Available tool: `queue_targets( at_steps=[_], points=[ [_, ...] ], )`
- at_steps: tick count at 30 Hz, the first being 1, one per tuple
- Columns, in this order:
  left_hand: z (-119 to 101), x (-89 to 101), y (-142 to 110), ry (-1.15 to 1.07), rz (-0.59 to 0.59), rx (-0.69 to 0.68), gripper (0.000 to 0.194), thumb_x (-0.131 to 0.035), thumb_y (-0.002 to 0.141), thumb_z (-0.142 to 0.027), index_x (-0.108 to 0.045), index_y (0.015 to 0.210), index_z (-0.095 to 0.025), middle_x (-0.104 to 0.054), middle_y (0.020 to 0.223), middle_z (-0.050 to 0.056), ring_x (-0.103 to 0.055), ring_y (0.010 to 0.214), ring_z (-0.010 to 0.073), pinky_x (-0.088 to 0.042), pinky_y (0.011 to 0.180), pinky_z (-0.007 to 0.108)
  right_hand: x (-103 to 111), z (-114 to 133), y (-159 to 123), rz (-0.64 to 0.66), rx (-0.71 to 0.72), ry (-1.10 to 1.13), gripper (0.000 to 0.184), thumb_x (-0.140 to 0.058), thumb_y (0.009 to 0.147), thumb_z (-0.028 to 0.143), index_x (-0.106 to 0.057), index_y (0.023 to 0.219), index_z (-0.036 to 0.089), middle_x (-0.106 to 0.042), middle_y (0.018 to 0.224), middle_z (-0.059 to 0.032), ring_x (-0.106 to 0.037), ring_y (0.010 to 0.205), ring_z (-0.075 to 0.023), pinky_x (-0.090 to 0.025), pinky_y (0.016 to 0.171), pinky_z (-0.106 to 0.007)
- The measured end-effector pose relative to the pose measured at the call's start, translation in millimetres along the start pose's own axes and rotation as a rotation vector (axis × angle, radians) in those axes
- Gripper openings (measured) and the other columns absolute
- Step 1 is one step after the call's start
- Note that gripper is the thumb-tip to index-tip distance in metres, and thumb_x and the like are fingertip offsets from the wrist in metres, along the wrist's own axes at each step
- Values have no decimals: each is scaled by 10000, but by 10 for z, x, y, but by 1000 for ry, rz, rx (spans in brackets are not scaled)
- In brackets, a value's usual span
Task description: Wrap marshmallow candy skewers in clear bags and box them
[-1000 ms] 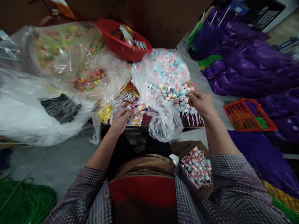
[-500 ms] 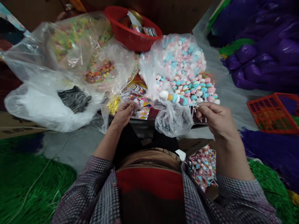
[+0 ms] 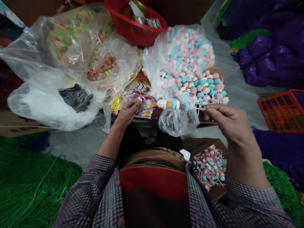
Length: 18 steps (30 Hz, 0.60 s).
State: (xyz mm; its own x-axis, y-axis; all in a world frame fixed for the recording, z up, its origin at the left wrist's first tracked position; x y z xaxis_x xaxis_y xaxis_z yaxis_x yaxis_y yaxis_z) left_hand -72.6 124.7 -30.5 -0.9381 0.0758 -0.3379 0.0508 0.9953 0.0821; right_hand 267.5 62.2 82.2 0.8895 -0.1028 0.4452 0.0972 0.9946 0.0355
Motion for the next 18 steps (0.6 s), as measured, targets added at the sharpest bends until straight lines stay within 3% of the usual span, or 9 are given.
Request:
queue_targets(
  at_steps=[6,11,14,18],
  points=[
    [-47,-22,-12,7,31,-20,408,-945,613,-577,-759,725,-230,-636,721,1,-567,706,136,-467,694,287,35,30,-20,-18,-13,24,146,-814,736,407,-804,776,267,-648,595,5,-577,549,-133,-541,571,-311],
    [-30,-15,-19,21,21,-8,373,-959,592,-550,-777,708,-245,-660,746,0,-592,733,142,-499,715,288,15,78,-55,-111,24,183,124,-802,794,380,-781,785,258,-641,602,5,-557,532,-124,-470,534,-295],
    [-21,-68,-27,49,45,-19,365,-957,600,-543,-793,717,-239,-677,760,12,-613,761,154,-502,742,295,-194,140,-52,-103,-6,339,233,-821,766,450,-718,799,244,-613,598,26,-551,523,-121,-477,557,-303],
    [-52,-185,-50,115,155,-83,249,-908,726,-467,-824,768,-237,-702,791,25,-632,786,151,-498,792,300,-657,291,24,8,-3,385,376,-744,815,621,-630,843,265,-546,619,48,-665,674,-158,-588,752,-359]
  ],
)
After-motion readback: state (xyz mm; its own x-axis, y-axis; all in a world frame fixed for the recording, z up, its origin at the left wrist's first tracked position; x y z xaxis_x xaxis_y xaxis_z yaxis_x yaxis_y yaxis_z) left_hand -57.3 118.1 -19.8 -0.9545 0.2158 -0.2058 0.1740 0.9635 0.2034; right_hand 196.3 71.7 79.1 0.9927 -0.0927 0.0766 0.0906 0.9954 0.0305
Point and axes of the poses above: each hand's wrist, its own y-axis towards the middle knuckle, its own x-axis out of the back of the hand, z = x × y, the point moved 7 cm from there along y, towards the middle knuckle
